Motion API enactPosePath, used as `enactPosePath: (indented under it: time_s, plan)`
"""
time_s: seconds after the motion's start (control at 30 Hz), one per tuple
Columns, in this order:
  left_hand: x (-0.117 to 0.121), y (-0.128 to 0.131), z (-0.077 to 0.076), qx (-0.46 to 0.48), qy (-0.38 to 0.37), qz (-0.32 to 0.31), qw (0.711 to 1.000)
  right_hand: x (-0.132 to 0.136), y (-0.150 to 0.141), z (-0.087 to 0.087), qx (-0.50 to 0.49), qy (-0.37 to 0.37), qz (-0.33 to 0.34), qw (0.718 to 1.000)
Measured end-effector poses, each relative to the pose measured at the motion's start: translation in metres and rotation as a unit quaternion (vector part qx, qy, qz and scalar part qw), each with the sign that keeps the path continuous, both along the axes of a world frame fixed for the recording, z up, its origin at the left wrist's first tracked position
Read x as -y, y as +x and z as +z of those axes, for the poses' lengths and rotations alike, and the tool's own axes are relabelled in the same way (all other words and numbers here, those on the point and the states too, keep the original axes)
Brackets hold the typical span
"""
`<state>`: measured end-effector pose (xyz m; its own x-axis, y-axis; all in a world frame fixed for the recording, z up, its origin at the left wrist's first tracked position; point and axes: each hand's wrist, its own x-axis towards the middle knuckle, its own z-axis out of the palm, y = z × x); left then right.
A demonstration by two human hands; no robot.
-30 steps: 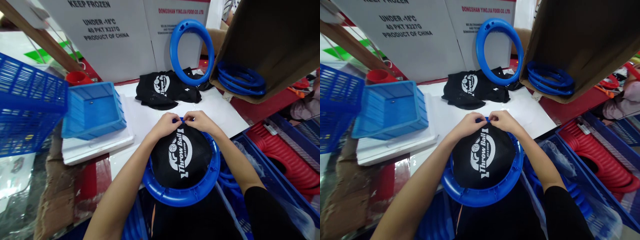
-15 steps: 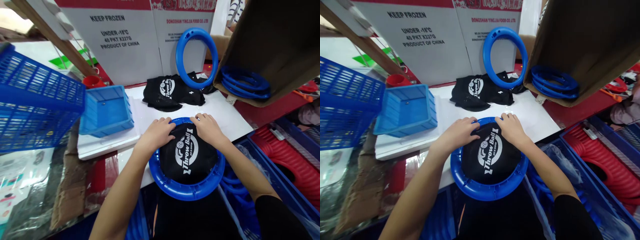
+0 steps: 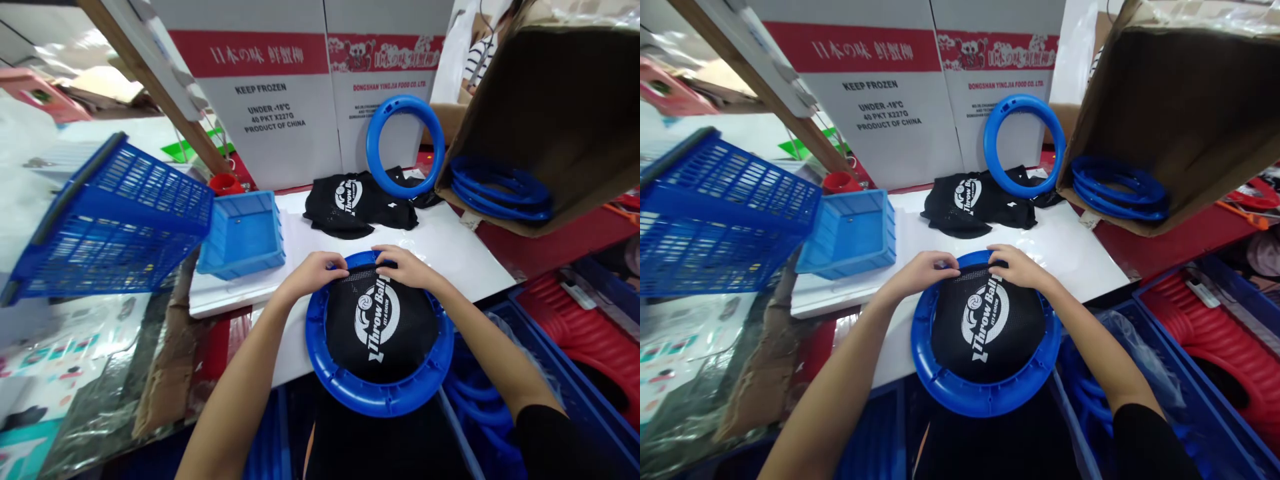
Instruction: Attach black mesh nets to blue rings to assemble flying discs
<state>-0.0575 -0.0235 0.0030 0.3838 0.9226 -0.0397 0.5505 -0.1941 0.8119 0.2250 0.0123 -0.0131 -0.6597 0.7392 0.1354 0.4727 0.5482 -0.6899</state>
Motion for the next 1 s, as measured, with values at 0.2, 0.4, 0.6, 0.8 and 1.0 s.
enactPosePath:
  time_s: [0.2, 0.4, 0.6, 0.8, 1.0]
  plan:
    - [0.000, 0.004, -0.007, 0.023, -0.009, 0.049, 0.998, -0.010, 0.000, 0.004, -0.080, -0.112, -0.076, 0.987]
    - [0.000, 0.002, -0.004, -0.010, -0.010, 0.036, 0.999, -0.030, 0.002, 0.004, -0.079, -0.174, -0.038, 0.981]
    - [0.000, 0.006, -0.007, -0.023, -0.008, 0.081, 0.996, -0.051, 0.002, 0.003, -0.064, -0.231, 0.012, 0.971]
    - [0.001, 0.008, -0.011, -0.001, -0.023, 0.109, 0.994, -0.054, 0.006, -0.001, -0.057, -0.218, 0.040, 0.973]
    - [0.002, 0.007, -0.015, 0.087, -0.054, 0.129, 0.986, -0.045, 0.010, 0.000, -0.052, -0.177, 0.045, 0.982]
